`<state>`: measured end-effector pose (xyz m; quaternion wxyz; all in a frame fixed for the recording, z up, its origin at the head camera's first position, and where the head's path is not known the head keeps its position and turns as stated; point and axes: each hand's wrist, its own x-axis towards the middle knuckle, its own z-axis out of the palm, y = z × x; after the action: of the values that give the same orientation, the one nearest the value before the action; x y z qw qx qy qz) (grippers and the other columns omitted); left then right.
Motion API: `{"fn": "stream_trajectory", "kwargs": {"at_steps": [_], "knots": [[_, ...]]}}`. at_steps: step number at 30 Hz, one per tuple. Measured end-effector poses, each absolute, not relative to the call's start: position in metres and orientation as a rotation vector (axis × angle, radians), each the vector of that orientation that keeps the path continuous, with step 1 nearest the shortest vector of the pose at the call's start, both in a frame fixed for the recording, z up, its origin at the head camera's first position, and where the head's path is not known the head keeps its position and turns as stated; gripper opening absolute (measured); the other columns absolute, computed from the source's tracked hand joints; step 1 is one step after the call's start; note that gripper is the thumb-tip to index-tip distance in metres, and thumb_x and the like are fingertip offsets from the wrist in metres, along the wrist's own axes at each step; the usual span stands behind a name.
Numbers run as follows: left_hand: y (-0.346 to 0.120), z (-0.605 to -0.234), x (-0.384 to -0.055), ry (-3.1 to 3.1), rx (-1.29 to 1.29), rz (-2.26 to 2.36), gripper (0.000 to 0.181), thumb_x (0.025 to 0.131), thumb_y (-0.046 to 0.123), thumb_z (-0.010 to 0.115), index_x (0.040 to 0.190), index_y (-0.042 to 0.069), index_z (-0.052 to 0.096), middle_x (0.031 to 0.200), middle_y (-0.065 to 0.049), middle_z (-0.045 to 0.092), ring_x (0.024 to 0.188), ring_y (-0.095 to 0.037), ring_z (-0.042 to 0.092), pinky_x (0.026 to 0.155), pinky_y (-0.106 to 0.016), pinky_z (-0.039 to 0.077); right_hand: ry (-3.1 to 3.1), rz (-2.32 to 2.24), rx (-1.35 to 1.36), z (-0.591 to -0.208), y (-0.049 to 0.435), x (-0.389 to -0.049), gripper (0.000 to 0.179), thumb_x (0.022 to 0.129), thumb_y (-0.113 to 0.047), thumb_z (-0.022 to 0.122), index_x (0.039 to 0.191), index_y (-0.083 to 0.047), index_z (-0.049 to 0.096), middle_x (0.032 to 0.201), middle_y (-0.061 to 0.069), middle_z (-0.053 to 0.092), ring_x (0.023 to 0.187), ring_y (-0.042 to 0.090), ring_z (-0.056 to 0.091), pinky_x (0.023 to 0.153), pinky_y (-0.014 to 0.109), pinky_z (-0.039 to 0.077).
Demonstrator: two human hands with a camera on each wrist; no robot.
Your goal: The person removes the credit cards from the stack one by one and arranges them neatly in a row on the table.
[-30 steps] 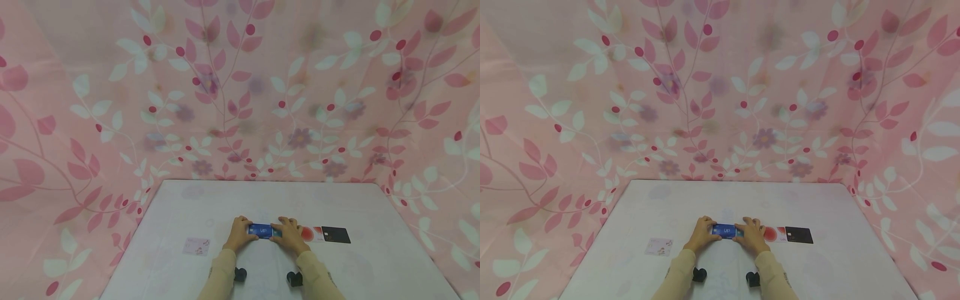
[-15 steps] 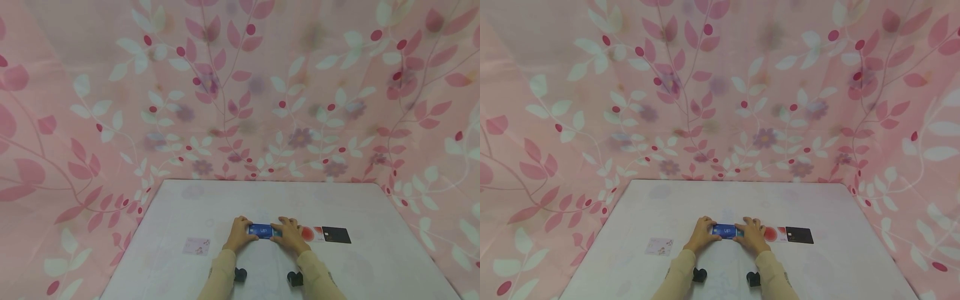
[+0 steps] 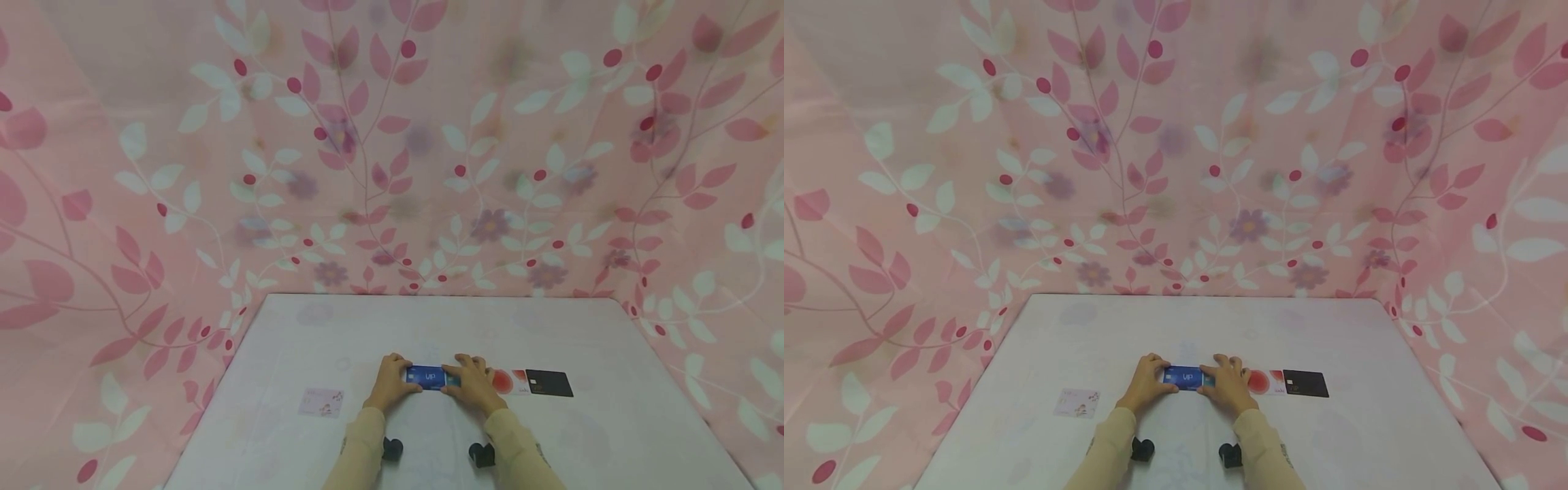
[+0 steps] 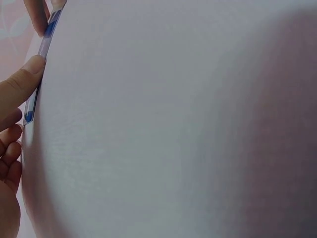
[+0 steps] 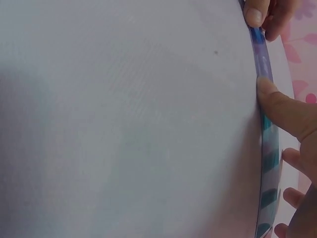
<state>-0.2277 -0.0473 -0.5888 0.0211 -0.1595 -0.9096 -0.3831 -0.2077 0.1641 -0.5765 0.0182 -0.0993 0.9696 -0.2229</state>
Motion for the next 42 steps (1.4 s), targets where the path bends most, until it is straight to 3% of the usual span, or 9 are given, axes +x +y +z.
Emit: {"fn": "stream_trajectory", "kwargs": {"at_steps": [8, 15, 21, 27, 35, 42], "knots": [[-0.05, -0.589, -0.226, -2.813, -0.47, -1.293, 0.06, 0.065, 0.026, 0.085, 0.112, -0.003, 0.063, 0.109, -0.012, 0.055, 0.107, -0.029, 0.047, 0.098, -0.046, 0.041, 2.991, -0.748, -0.27, -0.573, 0.161, -0.208, 0.061, 0.077, -0.04, 0.074, 0.129, -0.014, 0.058, 0.137, 0.017, 0.044, 0.123, 0.045, 0.029, 0.092, 0.066, 0.026], [-0.057, -0.586, -0.225, -2.756, -0.435, -1.313, 0.063, 0.065, 0.028, 0.085, 0.114, -0.003, 0.062, 0.115, -0.018, 0.058, 0.112, -0.036, 0.051, 0.1, -0.05, 0.039, 3.115, -0.834, -0.238, -0.571, 0.154, -0.209, 0.052, 0.081, -0.03, 0.072, 0.125, -0.006, 0.059, 0.127, 0.017, 0.053, 0.121, 0.039, 0.038, 0.097, 0.062, 0.029], [-0.067, -0.583, -0.221, -2.695, -0.437, -1.378, 0.058, 0.067, 0.025, 0.084, 0.112, -0.003, 0.062, 0.109, -0.016, 0.064, 0.105, -0.035, 0.057, 0.093, -0.048, 0.045, 3.048, -1.082, -0.284, -0.571, 0.149, -0.207, 0.05, 0.082, -0.019, 0.072, 0.123, 0.005, 0.057, 0.117, 0.022, 0.06, 0.114, 0.04, 0.051, 0.098, 0.054, 0.039], [-0.078, -0.582, -0.216, -2.633, -0.49, -1.393, 0.056, 0.066, 0.025, 0.085, 0.109, -0.004, 0.064, 0.105, -0.015, 0.067, 0.099, -0.032, 0.061, 0.088, -0.043, 0.05, 3.027, -1.175, -0.353, -0.57, 0.142, -0.202, 0.053, 0.078, -0.021, 0.075, 0.119, 0.008, 0.058, 0.107, 0.018, 0.067, 0.107, 0.038, 0.058, 0.094, 0.052, 0.044], [-0.092, -0.578, -0.207, -2.568, -0.494, -1.37, 0.057, 0.063, 0.025, 0.086, 0.106, -0.005, 0.065, 0.102, -0.015, 0.069, 0.095, -0.033, 0.063, 0.085, -0.042, 0.051, 2.995, -1.271, -0.464, -0.567, 0.131, -0.194, 0.055, 0.073, -0.02, 0.08, 0.117, 0.008, 0.06, 0.111, 0.021, 0.065, 0.106, 0.037, 0.06, 0.092, 0.049, 0.047], [-0.102, -0.577, -0.198, -2.38, -0.551, -1.321, 0.056, 0.065, 0.03, 0.085, 0.103, -0.006, 0.065, 0.097, -0.015, 0.069, 0.089, -0.029, 0.063, 0.077, -0.042, 0.053, 2.933, -1.27, -0.477, -0.57, 0.119, -0.188, 0.056, 0.075, -0.021, 0.078, 0.119, 0.007, 0.06, 0.115, 0.024, 0.062, 0.109, 0.04, 0.058, 0.093, 0.051, 0.045]]}}
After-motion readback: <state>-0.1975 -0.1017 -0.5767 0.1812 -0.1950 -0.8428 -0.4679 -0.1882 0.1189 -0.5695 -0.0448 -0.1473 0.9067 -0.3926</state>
